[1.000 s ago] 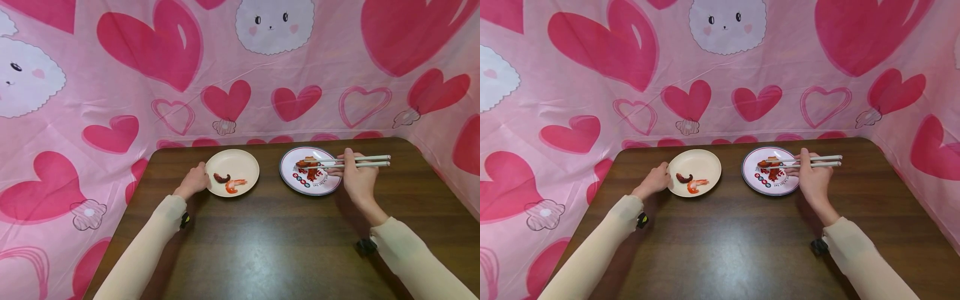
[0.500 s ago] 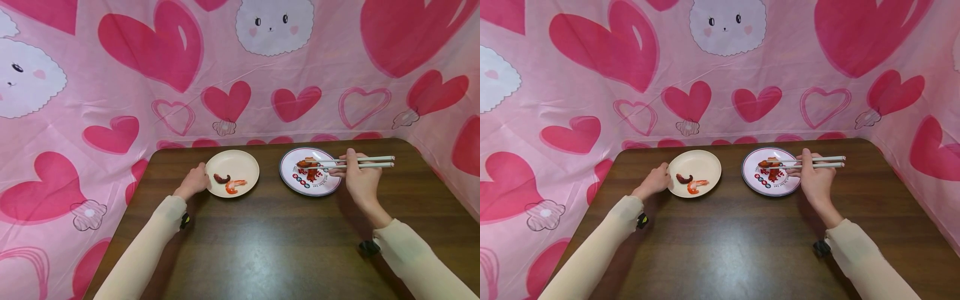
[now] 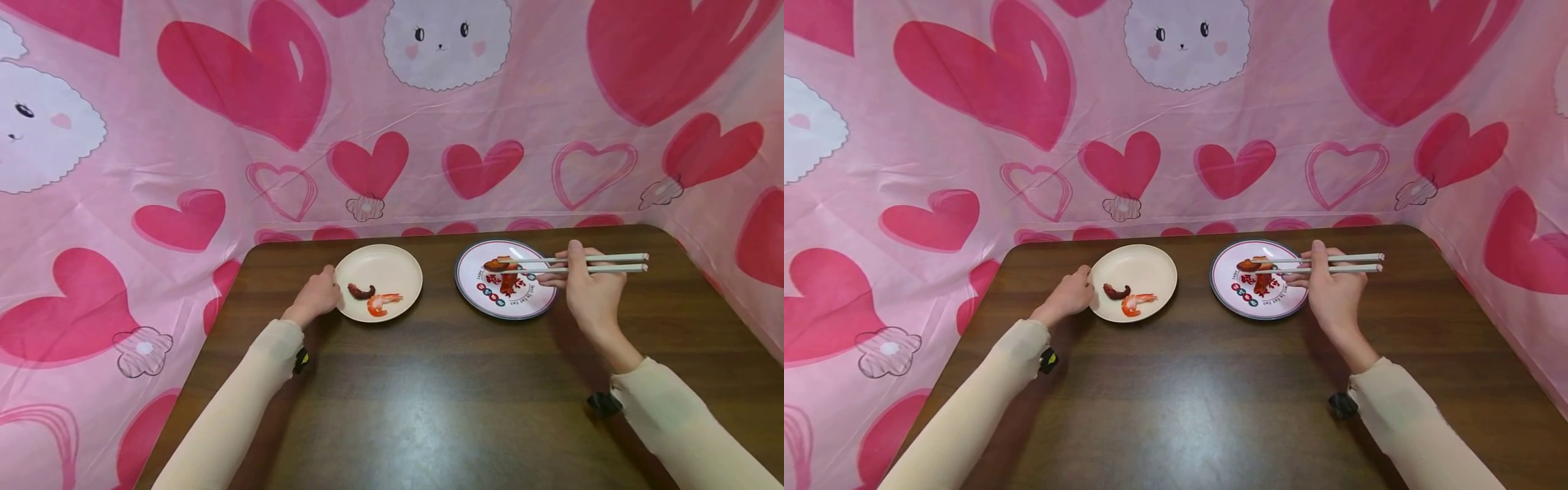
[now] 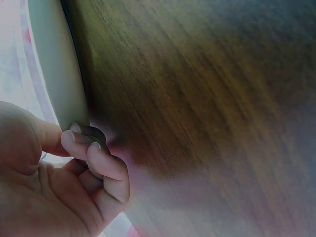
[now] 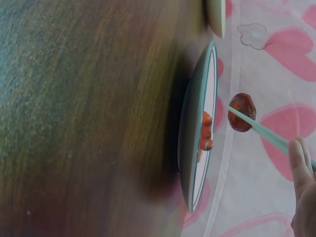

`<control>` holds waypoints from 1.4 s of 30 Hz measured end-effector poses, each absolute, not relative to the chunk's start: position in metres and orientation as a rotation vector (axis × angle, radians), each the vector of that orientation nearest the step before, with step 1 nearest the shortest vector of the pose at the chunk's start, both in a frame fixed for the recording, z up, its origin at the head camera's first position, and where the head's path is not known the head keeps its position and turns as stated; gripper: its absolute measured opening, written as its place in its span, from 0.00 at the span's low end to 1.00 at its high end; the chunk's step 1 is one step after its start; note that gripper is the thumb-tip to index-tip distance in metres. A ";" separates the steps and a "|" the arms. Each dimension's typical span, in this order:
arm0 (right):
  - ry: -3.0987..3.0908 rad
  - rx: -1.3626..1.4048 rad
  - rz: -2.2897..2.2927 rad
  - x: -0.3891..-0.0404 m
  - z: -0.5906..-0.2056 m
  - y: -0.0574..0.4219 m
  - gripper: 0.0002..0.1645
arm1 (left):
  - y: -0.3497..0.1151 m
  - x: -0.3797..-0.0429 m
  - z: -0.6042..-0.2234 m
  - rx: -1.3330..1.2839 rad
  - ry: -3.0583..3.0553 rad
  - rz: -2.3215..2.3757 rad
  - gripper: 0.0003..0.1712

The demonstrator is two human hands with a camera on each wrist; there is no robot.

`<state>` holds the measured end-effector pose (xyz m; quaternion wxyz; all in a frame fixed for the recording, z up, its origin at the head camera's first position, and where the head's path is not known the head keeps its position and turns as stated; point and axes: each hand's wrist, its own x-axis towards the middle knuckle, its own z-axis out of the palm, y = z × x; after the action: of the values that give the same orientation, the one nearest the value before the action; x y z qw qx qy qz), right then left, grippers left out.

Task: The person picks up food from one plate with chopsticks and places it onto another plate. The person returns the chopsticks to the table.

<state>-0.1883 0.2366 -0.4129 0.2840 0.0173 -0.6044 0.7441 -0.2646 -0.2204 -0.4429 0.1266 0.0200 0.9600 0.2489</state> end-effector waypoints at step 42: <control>-1.620 0.096 2.000 -0.192 -0.398 0.213 0.26 | -0.219 -0.263 -0.440 0.044 2.785 0.732 0.26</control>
<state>-0.1916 0.2125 -0.3979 0.2790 0.0359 -0.6041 0.7456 -0.2627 -0.2186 -0.4397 0.1305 0.0153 0.9588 0.2519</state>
